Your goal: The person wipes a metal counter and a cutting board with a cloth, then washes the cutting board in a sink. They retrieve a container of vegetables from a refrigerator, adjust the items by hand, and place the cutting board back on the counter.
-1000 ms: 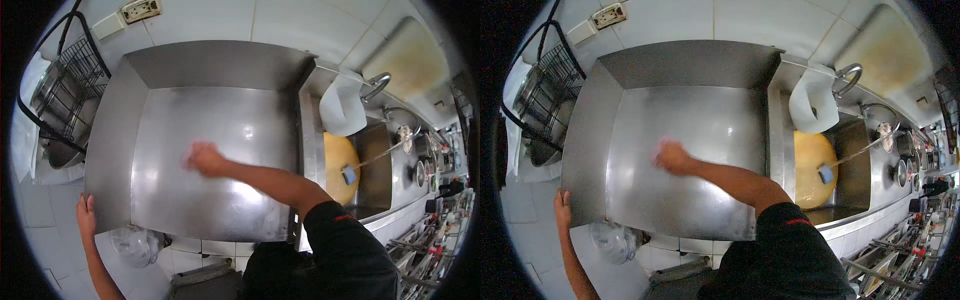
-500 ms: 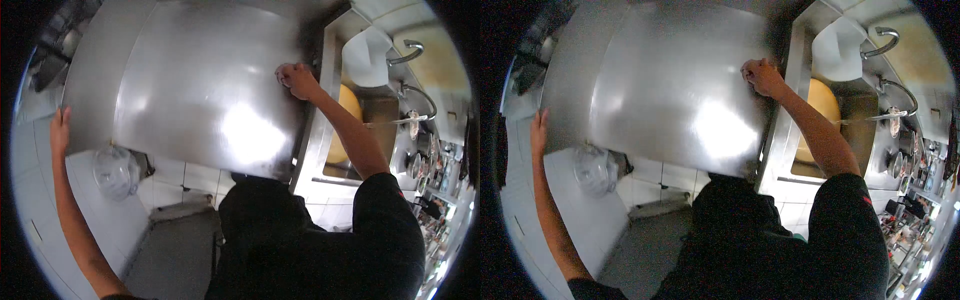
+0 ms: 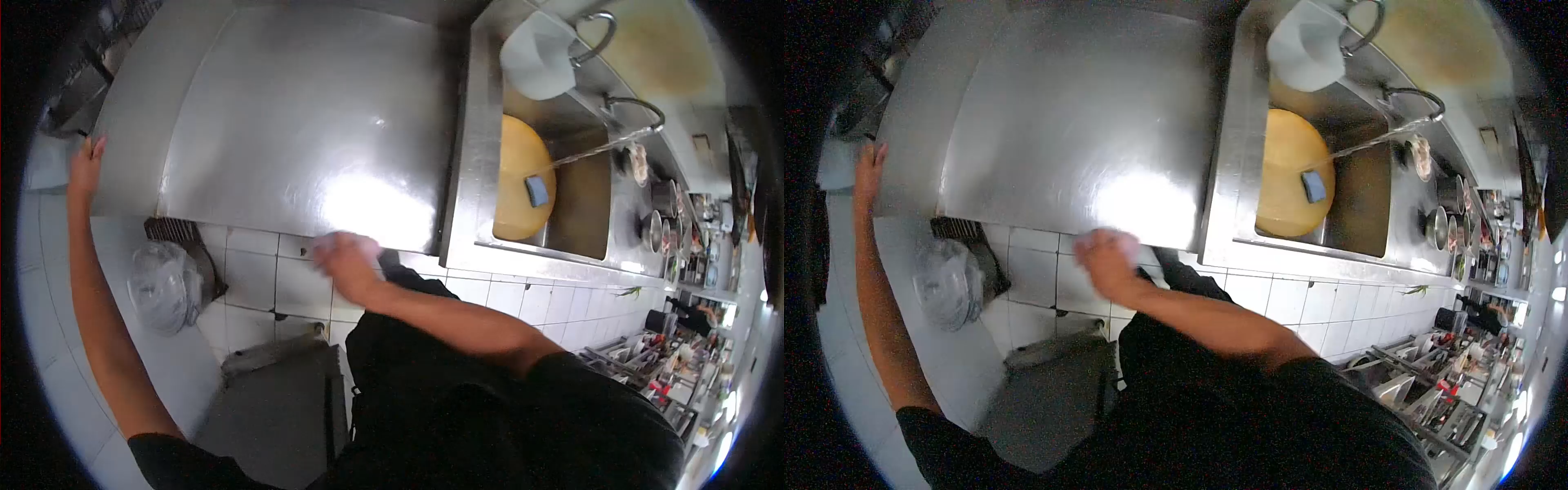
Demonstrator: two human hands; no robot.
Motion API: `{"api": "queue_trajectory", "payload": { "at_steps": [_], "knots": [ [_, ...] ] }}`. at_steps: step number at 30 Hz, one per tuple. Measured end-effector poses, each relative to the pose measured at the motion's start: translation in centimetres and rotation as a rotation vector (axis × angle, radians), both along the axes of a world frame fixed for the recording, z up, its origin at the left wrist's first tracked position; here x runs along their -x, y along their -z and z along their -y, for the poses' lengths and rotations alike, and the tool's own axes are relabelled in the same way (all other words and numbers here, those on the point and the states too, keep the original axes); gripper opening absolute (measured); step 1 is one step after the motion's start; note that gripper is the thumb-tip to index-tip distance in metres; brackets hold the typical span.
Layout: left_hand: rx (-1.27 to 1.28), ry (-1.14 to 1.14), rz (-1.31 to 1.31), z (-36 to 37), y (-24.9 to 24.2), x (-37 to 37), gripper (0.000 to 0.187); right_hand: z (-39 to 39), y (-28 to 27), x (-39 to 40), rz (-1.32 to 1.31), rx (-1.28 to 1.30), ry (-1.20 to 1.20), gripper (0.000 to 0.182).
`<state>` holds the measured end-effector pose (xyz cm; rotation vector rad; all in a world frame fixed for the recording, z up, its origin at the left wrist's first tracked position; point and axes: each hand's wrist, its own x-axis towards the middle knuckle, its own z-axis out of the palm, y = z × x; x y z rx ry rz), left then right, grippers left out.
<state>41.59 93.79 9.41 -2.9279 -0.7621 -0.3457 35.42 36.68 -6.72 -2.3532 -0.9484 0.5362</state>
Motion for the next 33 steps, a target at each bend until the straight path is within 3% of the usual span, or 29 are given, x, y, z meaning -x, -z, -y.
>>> {"api": "queue_trajectory", "payload": {
  "at_steps": [1, 3, 5, 6, 8, 10, 12, 15, 17, 18, 22, 24, 27, 30, 32, 33],
  "knots": [
    [0.046, -0.024, -0.048, 0.8, -0.6, 0.3, 0.059, -2.0, -1.5, 0.5, -0.199, -0.113, -0.131, 0.029],
    [0.045, -0.03, 0.001, 2.8, -1.8, 1.2, 0.055, -6.3, 1.5, 2.1, -0.523, -0.196, -0.168, 0.018],
    [-0.095, 0.003, 0.182, 5.0, -1.6, 2.1, 0.049, -7.8, -0.1, 1.9, -0.44, -0.083, -0.175, 0.023],
    [-0.187, -0.004, 0.273, 5.6, -1.2, 2.6, 0.046, -7.8, -2.0, 1.4, -0.536, -0.078, -0.114, 0.024],
    [-0.306, 0.082, 0.325, 8.8, -1.6, 3.3, 0.043, -5.7, -4.4, -0.8, -0.586, -0.282, 0.005, 0.023],
    [-0.234, 0.137, 0.293, 12.4, -1.7, 3.7, 0.043, -2.8, -5.9, -3.7, -0.638, -0.444, 0.088, 0.025],
    [-0.259, 0.23, 0.406, 18.0, -1.2, 3.7, 0.042, 2.1, -11.4, -8.2, -0.771, -0.494, 0.197, 0.026],
    [0.043, 0.283, 0.371, 23.4, 0.9, 3.2, 0.039, 10.2, -16.2, -13.5, -0.474, -0.597, 0.367, 0.033],
    [0.238, 0.31, 0.382, 29.4, 1.4, 2.8, 0.036, 15.6, -21.5, -15.7, -0.566, -0.566, 0.585, 0.037],
    [0.343, 0.346, 0.384, 31.8, 2.1, 2.3, 0.035, 18.0, -22.7, -16.9, -0.48, -0.586, 0.631, 0.035],
    [0.42, 0.382, 0.43, 45.4, 1.9, 0.2, 0.031, 25.4, -23.4, -25.8, -0.39, -0.914, 0.701, 0.031],
    [0.623, 0.385, 0.393, 52.6, 0.3, -1.2, 0.025, 27.2, -25.1, -30.1, -0.439, -1.19, 0.65, 0.032],
    [0.777, 0.45, 0.409, 62.9, -0.4, -4.0, 0.013, 31.9, -24.1, -33.8, -0.175, -1.051, 0.741, 0.034],
    [0.983, 0.444, 0.304, 72.9, 1.0, -7.5, 0.01, 39.9, -18.1, -35.9, -0.31, -1.028, 0.905, 0.02],
    [1.142, 0.392, 0.088, 78.6, 3.8, -10.6, 0.015, 44.4, -13.9, -36.7, -0.374, -0.892, 0.952, 0.017],
    [1.235, 0.392, 0.088, 81.0, 7.7, -12.2, 0.015, 46.5, -11.8, -36.9, -0.401, -0.82, 0.972, 0.016]
  ]
}}
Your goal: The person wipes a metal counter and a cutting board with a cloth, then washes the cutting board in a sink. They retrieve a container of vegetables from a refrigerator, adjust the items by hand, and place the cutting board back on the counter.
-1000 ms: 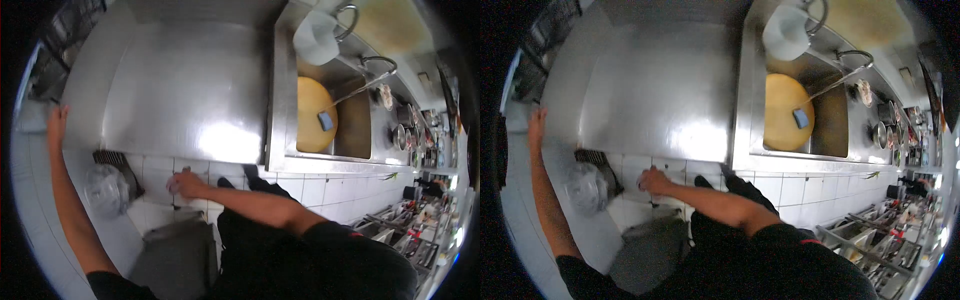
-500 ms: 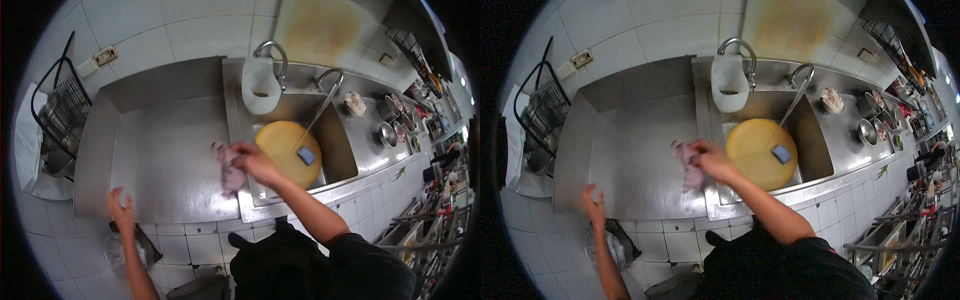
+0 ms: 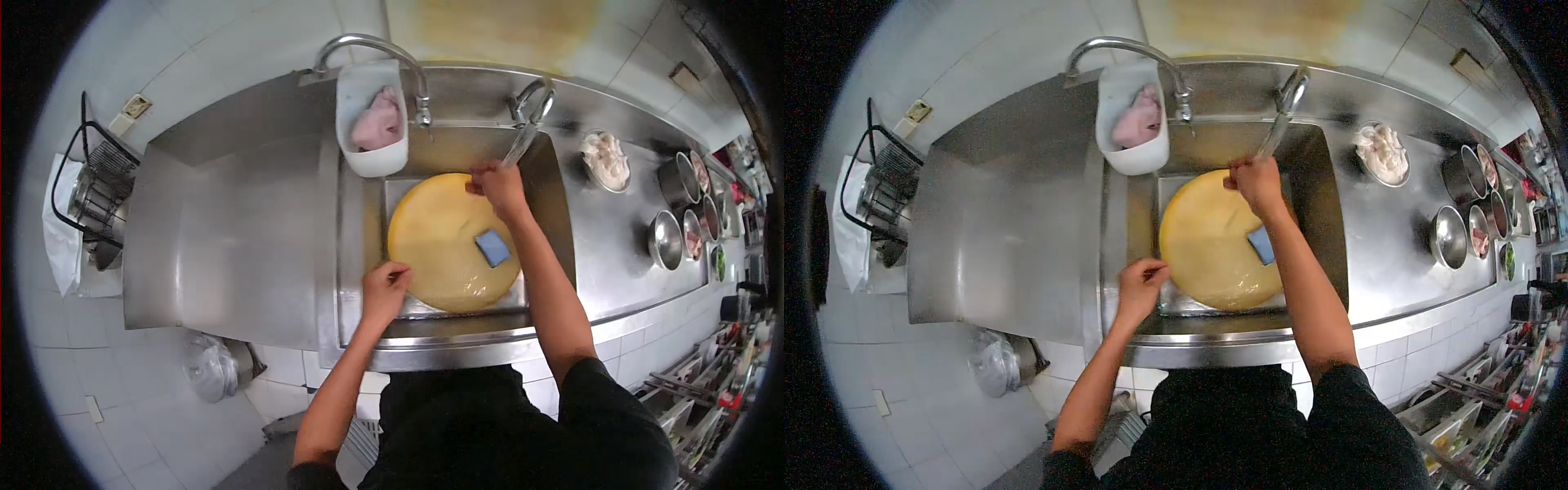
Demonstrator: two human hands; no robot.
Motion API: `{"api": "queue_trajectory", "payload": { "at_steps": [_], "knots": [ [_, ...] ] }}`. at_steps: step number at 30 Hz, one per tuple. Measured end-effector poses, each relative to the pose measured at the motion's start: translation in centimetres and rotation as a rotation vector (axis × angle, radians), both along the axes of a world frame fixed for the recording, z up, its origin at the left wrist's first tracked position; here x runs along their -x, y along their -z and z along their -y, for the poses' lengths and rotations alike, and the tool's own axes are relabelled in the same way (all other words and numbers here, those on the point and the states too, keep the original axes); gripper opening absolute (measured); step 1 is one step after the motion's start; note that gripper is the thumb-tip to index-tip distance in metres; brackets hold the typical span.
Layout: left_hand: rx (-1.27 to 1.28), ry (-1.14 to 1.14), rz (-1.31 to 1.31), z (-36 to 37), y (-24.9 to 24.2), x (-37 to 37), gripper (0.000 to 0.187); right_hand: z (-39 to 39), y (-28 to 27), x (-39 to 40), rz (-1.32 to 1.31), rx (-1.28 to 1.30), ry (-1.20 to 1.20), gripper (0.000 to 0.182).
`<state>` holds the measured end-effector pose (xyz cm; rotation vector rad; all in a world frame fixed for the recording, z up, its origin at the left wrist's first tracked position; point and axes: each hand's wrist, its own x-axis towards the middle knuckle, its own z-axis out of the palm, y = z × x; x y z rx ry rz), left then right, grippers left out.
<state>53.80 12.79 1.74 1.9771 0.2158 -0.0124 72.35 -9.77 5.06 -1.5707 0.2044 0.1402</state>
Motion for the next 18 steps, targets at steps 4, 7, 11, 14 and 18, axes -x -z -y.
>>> {"api": "queue_trajectory", "payload": {
  "at_steps": [4, 7, 11, 14, 18],
  "knots": [
    [-0.062, 0.037, -0.276, 7.5, 14.5, -3.1, 0.037, 6.3, 18.9, 0.1, 0.144, 0.594, -0.38, 0.025],
    [-0.401, 0.226, -0.166, 12.9, 20.3, -3.7, 0.042, 4.9, 19.4, 6.2, -0.066, 1.014, -0.516, 0.047],
    [-0.184, 0.327, -0.307, 17.5, 14.3, -12.1, 0.047, 8.8, 26.6, 12.3, 0.183, 1.471, -0.673, 0.059],
    [-0.227, 0.081, -0.081, 17.2, 14.8, -15.5, 0.048, 13.6, 31.1, 9.2, 0.38, 1.444, -0.654, 0.064],
    [-0.334, -0.203, 0.02, 11.7, 19.1, -12.9, 0.053, 9.4, 31.0, 0.3, 0.485, 1.324, -0.273, 0.06]
  ]
}}
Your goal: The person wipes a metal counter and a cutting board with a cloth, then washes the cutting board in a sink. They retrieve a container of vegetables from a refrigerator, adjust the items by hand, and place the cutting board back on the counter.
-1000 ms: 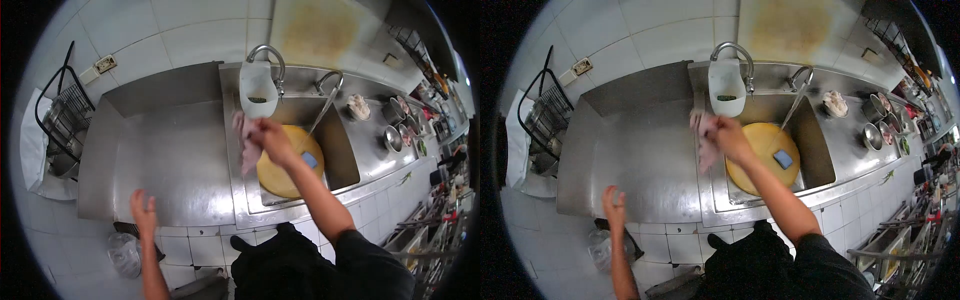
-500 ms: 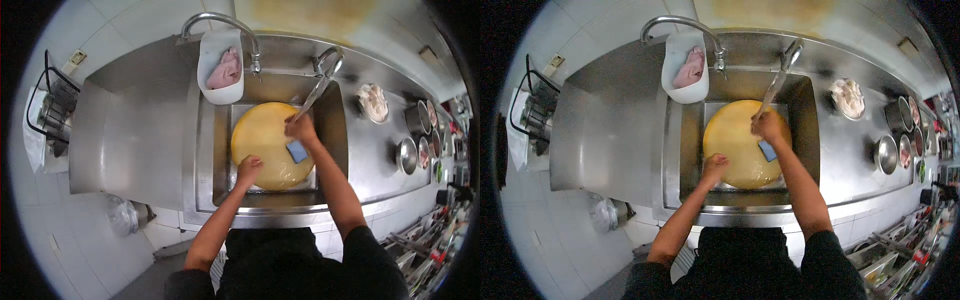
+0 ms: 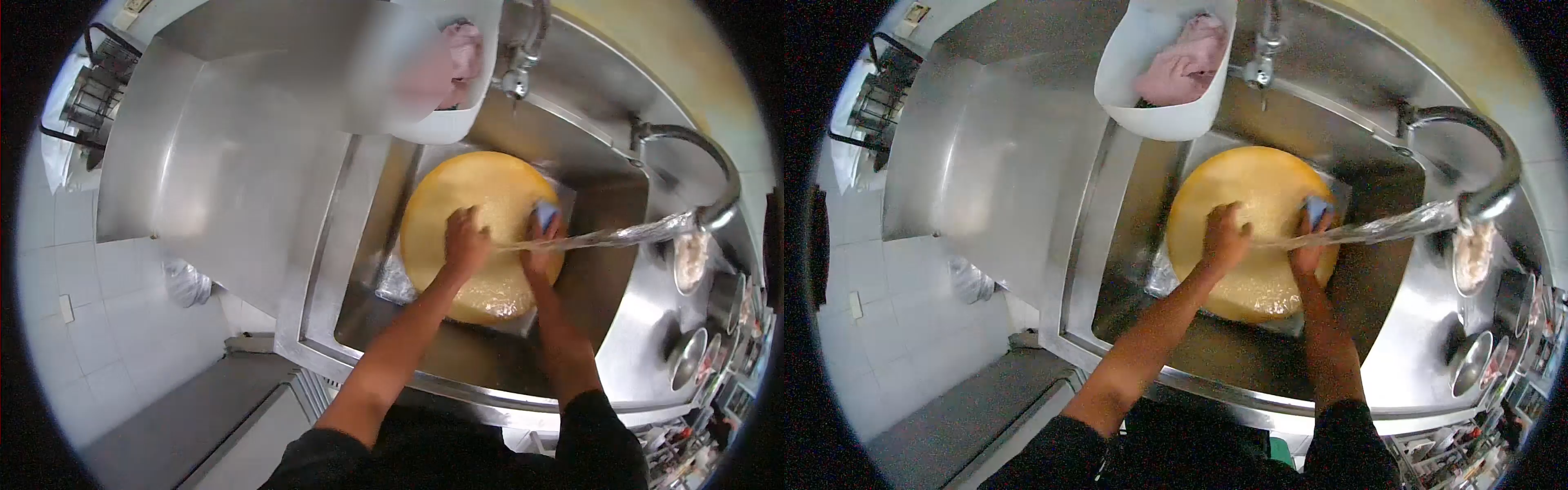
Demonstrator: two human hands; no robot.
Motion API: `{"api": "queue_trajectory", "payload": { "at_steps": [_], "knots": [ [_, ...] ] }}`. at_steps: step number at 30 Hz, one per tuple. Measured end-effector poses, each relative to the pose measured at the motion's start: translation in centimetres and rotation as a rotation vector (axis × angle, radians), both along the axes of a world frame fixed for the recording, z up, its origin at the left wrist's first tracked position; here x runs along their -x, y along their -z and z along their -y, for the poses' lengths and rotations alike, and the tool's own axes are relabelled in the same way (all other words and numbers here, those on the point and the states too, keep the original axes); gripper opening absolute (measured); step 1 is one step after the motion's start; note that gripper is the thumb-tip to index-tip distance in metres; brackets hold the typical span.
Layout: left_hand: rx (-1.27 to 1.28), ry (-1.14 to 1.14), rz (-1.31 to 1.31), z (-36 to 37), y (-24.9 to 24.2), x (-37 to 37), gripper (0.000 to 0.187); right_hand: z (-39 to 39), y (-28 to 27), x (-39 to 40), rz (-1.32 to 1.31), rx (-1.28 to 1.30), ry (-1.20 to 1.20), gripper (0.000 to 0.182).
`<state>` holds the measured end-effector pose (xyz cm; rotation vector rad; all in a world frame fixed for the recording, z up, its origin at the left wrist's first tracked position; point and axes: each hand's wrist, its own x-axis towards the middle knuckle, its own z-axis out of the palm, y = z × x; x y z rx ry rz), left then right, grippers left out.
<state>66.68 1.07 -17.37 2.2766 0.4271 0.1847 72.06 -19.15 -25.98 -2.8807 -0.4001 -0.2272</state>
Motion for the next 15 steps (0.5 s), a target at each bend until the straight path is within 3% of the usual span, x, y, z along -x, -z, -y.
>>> {"api": "queue_trajectory", "payload": {
  "at_steps": [1, 3, 4, 5, 6, 7, 8, 9, 11, 13, 14, 15],
  "knots": [
    [-0.1, -0.164, -0.19, -1.1, 1.0, 1.5, 0.058, -1.9, 1.4, -2.7, 0.06, -0.092, 0.156, 0.059],
    [-0.17, -0.334, -0.359, -3.7, 5.0, 5.3, 0.07, -6.6, 1.4, -7.6, 0.117, -0.217, 0.242, 0.058],
    [0.006, -0.364, -0.392, -5.6, 6.8, 6.9, 0.072, -8.7, 3.9, -9.7, 0.237, -0.198, 0.189, 0.057],
    [0.193, -0.393, -0.418, -7.0, 9.1, 8.0, 0.068, -11.5, 4.6, -9.9, 0.084, -0.183, 0.23, 0.058],
    [0.441, -0.444, -0.426, -8.2, 12.6, 9.0, 0.065, -13.5, 0.7, -7.8, -0.022, -0.183, 0.16, 0.052],
    [0.749, -0.497, -0.366, -9.1, 16.9, 9.7, 0.063, -14.8, 4.1, -6.8, 0.09, -0.407, 0.045, 0.05],
    [0.988, -0.535, -0.294, -9.8, 20.9, 10.4, 0.063, -16.6, 5.8, -4.7, 0.175, -0.441, -0.115, 0.05],
    [1.168, -0.567, -0.237, -10.4, 24.5, 11.6, 0.064, -16.6, 3.6, -1.2, 0.103, -0.501, -0.32, 0.049],
    [1.237, -0.646, -0.221, -10.4, 22.3, 11.7, 0.066, -18.1, 1.6, 5.1, -0.073, -0.319, -0.44, 0.049],
    [1.089, -0.821, -0.382, -9.9, 15.7, 10.3, 0.068, -17.1, 2.9, 12.7, -0.421, -0.419, -0.413, 0.039],
    [1.146, -0.797, -0.364, -9.6, 15.3, 10.7, 0.07, -14.5, 2.3, 15.8, -0.454, -0.398, -0.484, 0.035],
    [1.206, -0.774, -0.341, -9.5, 15.2, 11.4, 0.072, -11.6, 1.7, 16.9, -0.685, -0.514, -0.36, 0.033]
  ]
}}
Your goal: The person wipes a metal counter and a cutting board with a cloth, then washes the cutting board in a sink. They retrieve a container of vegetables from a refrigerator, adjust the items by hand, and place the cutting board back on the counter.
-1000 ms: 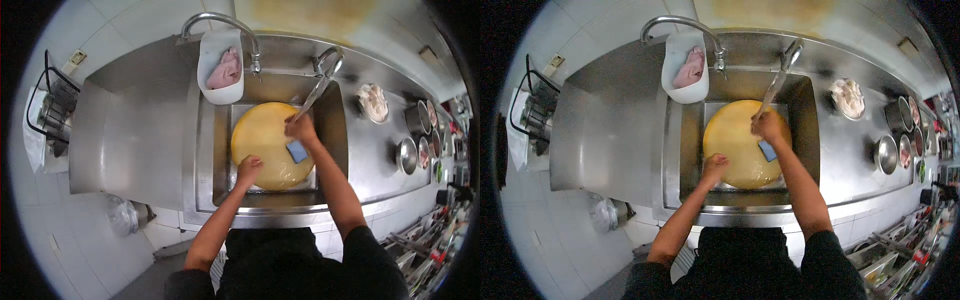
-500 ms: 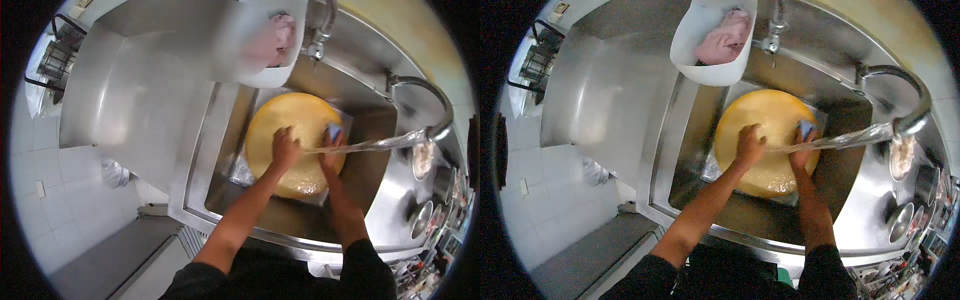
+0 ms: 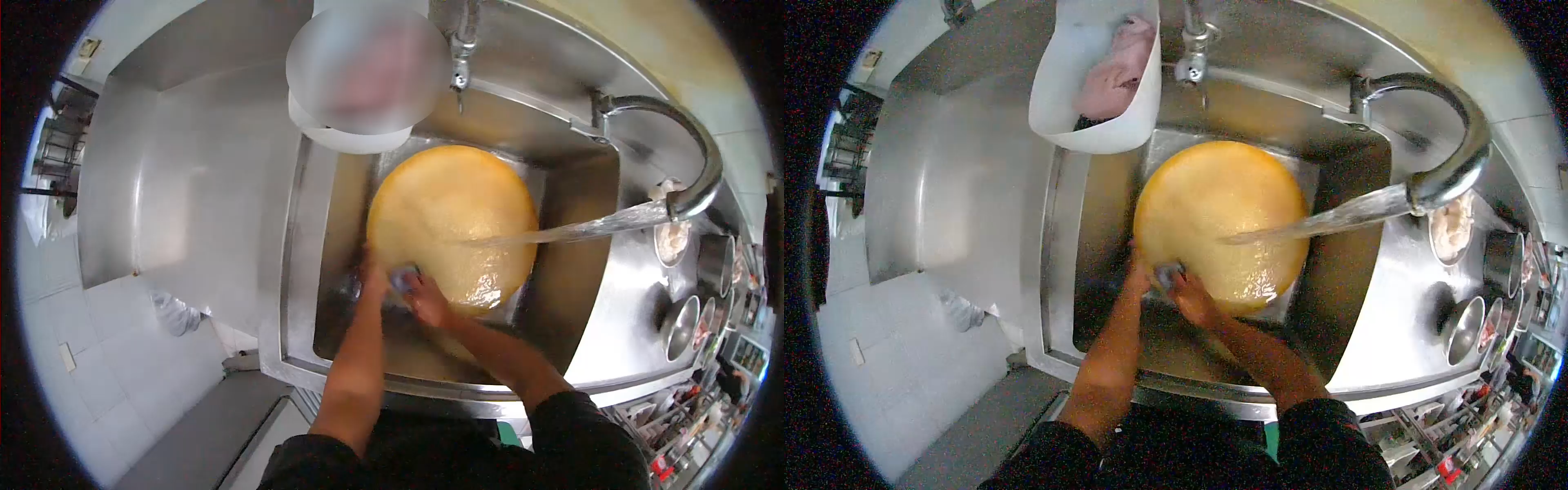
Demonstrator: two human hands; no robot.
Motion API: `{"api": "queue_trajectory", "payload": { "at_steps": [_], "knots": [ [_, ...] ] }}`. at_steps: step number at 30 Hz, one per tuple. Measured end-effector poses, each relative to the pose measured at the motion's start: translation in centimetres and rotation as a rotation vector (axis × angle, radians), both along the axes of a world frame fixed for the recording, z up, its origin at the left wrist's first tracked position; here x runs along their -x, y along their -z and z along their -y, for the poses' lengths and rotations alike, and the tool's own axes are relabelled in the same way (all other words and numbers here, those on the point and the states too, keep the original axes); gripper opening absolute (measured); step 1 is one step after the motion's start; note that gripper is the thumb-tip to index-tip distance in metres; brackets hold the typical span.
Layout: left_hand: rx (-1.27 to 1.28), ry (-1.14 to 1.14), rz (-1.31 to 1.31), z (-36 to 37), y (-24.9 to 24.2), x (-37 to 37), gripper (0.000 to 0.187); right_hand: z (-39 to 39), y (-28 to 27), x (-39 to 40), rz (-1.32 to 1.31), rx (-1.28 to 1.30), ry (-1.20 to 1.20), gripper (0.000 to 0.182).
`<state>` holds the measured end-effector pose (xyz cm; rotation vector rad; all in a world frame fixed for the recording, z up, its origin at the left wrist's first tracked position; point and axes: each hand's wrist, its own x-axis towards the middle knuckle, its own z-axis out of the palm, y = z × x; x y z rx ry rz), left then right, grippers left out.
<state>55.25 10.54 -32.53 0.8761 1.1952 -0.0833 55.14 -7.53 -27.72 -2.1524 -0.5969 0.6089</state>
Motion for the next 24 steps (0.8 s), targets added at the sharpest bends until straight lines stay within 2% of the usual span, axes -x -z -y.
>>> {"api": "queue_trajectory", "payload": {
  "at_steps": [1, 3, 4, 6, 8, 9, 11, 12, 14, 16, 18, 19, 21, 22, 23, 24],
  "knots": [
    [-0.004, 0.037, 0.024, -0.3, 1.7, 0.5, 0.075, 2.9, -0.5, 1.1, -0.246, -0.024, 0.115, 0.031],
    [-0.013, 0.108, 0.073, -0.8, 5.3, 1.5, 0.081, 9.3, -2.5, -0.6, -0.309, 0.091, 0.245, 0.03],
    [0.025, 0.095, 0.055, -0.7, 6.6, 1.8, 0.081, 11.2, -2.6, -2.9, -0.156, 0.116, 0.316, 0.03],
    [0.066, 0.029, -0.023, -0.4, 5.8, 1.8, 0.075, 15.1, -2.8, -7.5, 0.146, 0.197, 0.476, 0.03],
    [0.075, -0.074, -0.141, 0.9, 0.2, -0.2, 0.062, 15.3, -2.8, -13.5, 0.576, 0.12, 0.587, 0.034],
    [0.091, -0.118, -0.131, 1.0, -1.2, -0.6, 0.061, 15.6, -1.0, -16.4, 0.84, 0.258, 0.519, 0.038],
    [0.124, -0.198, -0.113, 1.5, -2.5, -0.8, 0.058, 10.5, -1.9, -20.8, 0.535, 0.375, 0.698, 0.043],
    [0.162, -0.191, -0.052, 1.4, -1.3, -0.5, 0.057, 8.4, 2.1, -24.3, 0.43, 0.346, 0.652, 0.041],
    [0.191, -0.14, 0.049, 0.6, 4.2, 0.8, 0.059, 1.2, 2.7, -25.2, 0.503, 0.188, 0.618, 0.029],
    [0.129, -0.044, 0.109, -0.3, 9.7, 2.1, 0.069, -5.1, 4.1, -22.9, 0.776, 0.133, 0.29, 0.027],
    [0.054, 0.067, 0.223, 0.2, 9.0, 2.5, 0.076, -8.5, -1.1, -16.8, 0.38, 0.154, -0.056, 0.034],
    [0.03, 0.117, 0.32, 0.5, 4.7, 1.9, 0.077, -8.9, -0.8, -12.4, 0.456, 0.202, -0.133, 0.032],
    [0.044, 0.057, 0.262, 0.9, -3.3, -0.5, 0.078, -5.1, -1.7, -6.0, 0.427, 0.079, -0.279, 0.04],
    [0.087, -0.054, 0.095, 1.3, -6.2, -1.2, 0.079, -1.7, -5.9, -4.7, 0.464, -0.041, -0.265, 0.039],
    [0.131, -0.167, -0.075, 1.9, -7.5, -1.6, 0.079, 2.1, -5.3, -3.0, 0.407, 0.035, -0.221, 0.036],
    [0.279, -0.196, -0.041, 1.2, -4.3, -1.0, 0.08, 5.5, -4.7, -2.4, 0.352, 0.105, -0.186, 0.034]
  ]
}}
